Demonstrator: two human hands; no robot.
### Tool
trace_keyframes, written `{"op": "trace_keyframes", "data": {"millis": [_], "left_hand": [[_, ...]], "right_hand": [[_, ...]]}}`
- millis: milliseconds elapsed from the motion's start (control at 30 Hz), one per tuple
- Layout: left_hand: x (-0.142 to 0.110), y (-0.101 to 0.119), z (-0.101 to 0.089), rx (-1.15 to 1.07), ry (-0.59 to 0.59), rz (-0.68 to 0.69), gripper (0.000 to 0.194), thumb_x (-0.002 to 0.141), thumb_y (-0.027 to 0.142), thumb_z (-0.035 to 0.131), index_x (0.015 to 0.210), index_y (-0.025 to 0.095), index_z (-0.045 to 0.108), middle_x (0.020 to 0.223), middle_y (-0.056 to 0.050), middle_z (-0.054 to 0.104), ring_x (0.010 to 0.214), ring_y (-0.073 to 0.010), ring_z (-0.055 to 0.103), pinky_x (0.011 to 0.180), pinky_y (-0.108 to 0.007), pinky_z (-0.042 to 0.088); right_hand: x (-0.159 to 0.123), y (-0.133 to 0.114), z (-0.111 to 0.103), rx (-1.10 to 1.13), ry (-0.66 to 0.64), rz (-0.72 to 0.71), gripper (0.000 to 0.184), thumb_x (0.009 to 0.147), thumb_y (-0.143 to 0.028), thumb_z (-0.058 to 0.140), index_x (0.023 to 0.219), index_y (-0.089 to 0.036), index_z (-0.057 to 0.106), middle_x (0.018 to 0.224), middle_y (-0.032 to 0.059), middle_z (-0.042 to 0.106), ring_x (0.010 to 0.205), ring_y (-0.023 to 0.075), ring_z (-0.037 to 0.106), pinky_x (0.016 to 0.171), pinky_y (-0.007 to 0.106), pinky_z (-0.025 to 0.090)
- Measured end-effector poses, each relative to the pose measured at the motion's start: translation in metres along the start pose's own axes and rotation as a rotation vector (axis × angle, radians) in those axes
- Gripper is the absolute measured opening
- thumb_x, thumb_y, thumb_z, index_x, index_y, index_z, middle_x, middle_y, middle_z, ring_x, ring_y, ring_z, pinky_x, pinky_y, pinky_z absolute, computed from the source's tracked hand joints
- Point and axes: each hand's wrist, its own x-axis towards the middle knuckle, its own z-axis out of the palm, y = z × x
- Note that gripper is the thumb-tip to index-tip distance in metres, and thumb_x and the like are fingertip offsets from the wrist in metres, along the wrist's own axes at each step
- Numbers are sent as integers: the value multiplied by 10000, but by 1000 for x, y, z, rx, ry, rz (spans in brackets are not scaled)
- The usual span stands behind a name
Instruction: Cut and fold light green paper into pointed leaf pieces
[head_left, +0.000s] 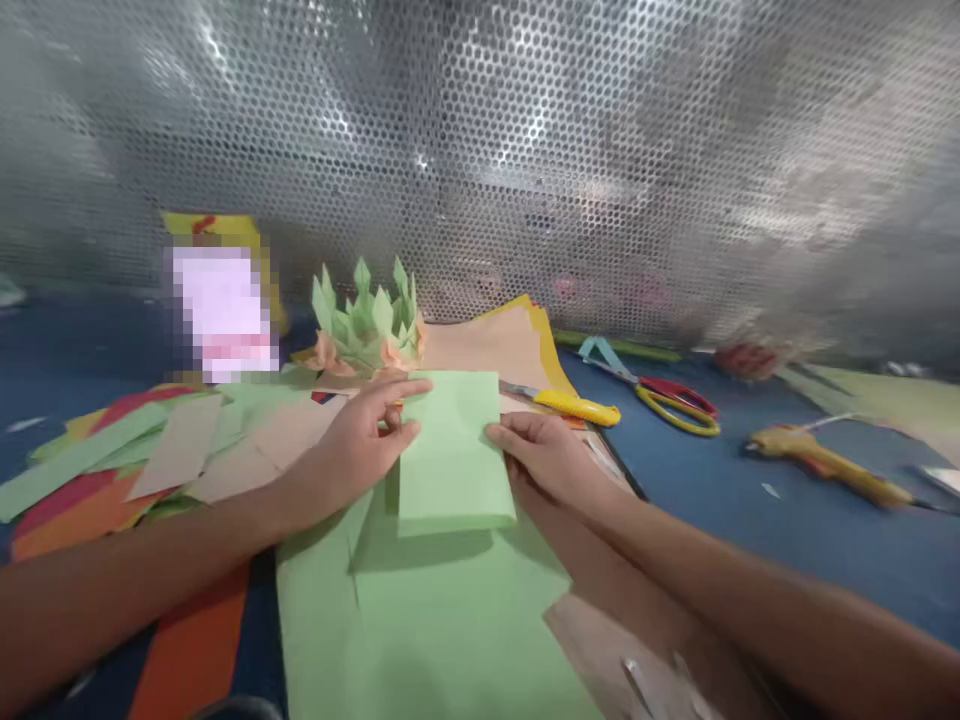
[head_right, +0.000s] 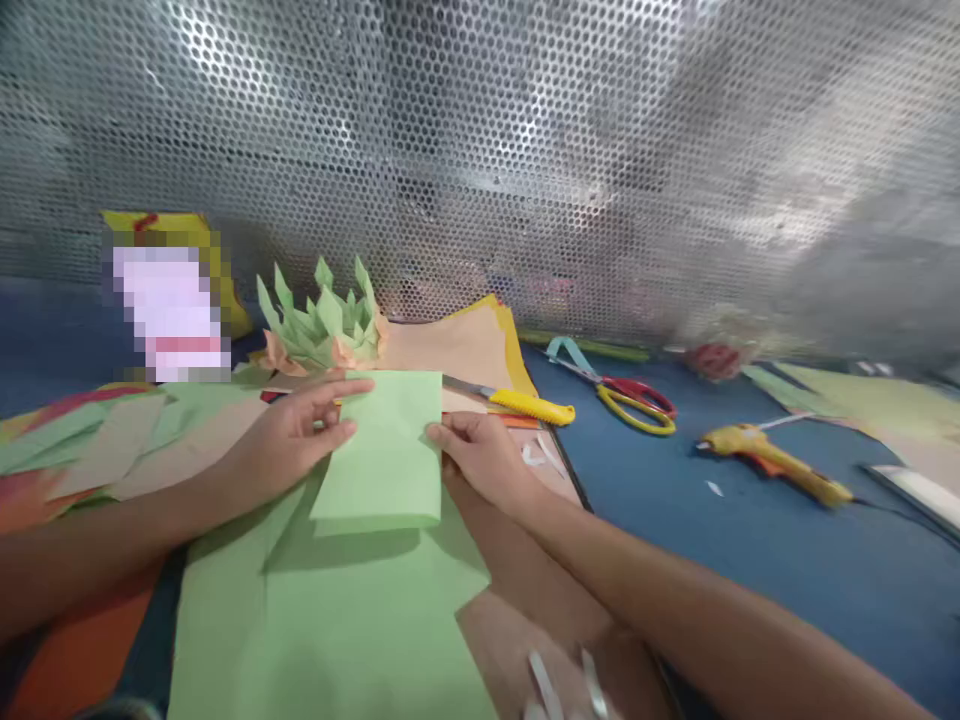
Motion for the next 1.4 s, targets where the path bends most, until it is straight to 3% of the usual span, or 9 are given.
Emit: {"op": "trace_keyframes", "data": {"millis": [100,167,233,300,400,567,767,1100,1400], "left_hand": [[1,1,0,60,22,63,408,817,272,496,1206,159,542,831,-19,475,573,-113,442,544,-244,411],[1,1,-1,141,11,86,396,813,248,482,1188,136,544,1003,-70,516,547,-99,450,570,-268,444],[0,2,-2,242,-20,94,390,818,227,464,1188,127,535,1181,-116,492,527,-89,469,609,-301,476],[0,1,-2,332,-47,113,391,825,210,451,1202,132,521,1257,-135,474,600,-122,542,677,-332,497],[-1,-2,0,420,-50,194,389,834,179,429,1212,131,508,1309,-138,452,877,-209,598,809,-354,491],[-3,-7,2,474,-72,240,379,842,158,410,1208,114,499,1346,-139,424,1098,-258,531,915,-373,462],[-4,-6,3,485,-81,248,385,824,139,412,1200,129,500,1332,-136,433,1107,-257,536,915,-381,468],[0,-8,2,482,-119,174,386,831,175,414,1206,137,499,1352,-128,418,1100,-263,529,887,-380,485],[0,-6,2,477,-127,170,379,824,166,411,1188,118,509,1330,-135,434,1110,-262,519,912,-382,468]], "right_hand": [[1,-5,2,-33,14,14,199,793,-356,571,878,-178,548,506,-75,499,447,97,459,469,210,344],[0,-6,1,-157,77,-26,341,777,-290,601,1085,-189,496,541,-78,535,489,119,501,496,220,366],[-1,-3,-1,-344,159,-117,411,763,-233,622,1145,-195,475,585,-68,552,540,131,518,526,229,376],[0,1,-2,-481,172,-235,275,764,-201,626,1031,-199,561,653,-39,568,587,132,517,552,233,381],[2,7,-3,-547,120,-326,58,780,-169,619,825,-201,637,750,-1,608,666,137,532,613,241,397],[5,5,-3,-556,69,-325,94,781,-127,609,730,-195,647,750,3,639,715,145,560,656,243,406],[0,-3,-9,-573,-56,-326,105,752,-93,610,709,-180,651,734,8,648,674,134,570,617,224,405],[-12,-24,-16,-647,-435,-363,157,705,-22,591,656,-169,619,715,-20,620,700,111,553,626,196,368],[-16,-31,-17,-659,-522,-328,144,705,-23,609,655,-157,593,707,-33,584,688,93,528,617,184,358]]}}
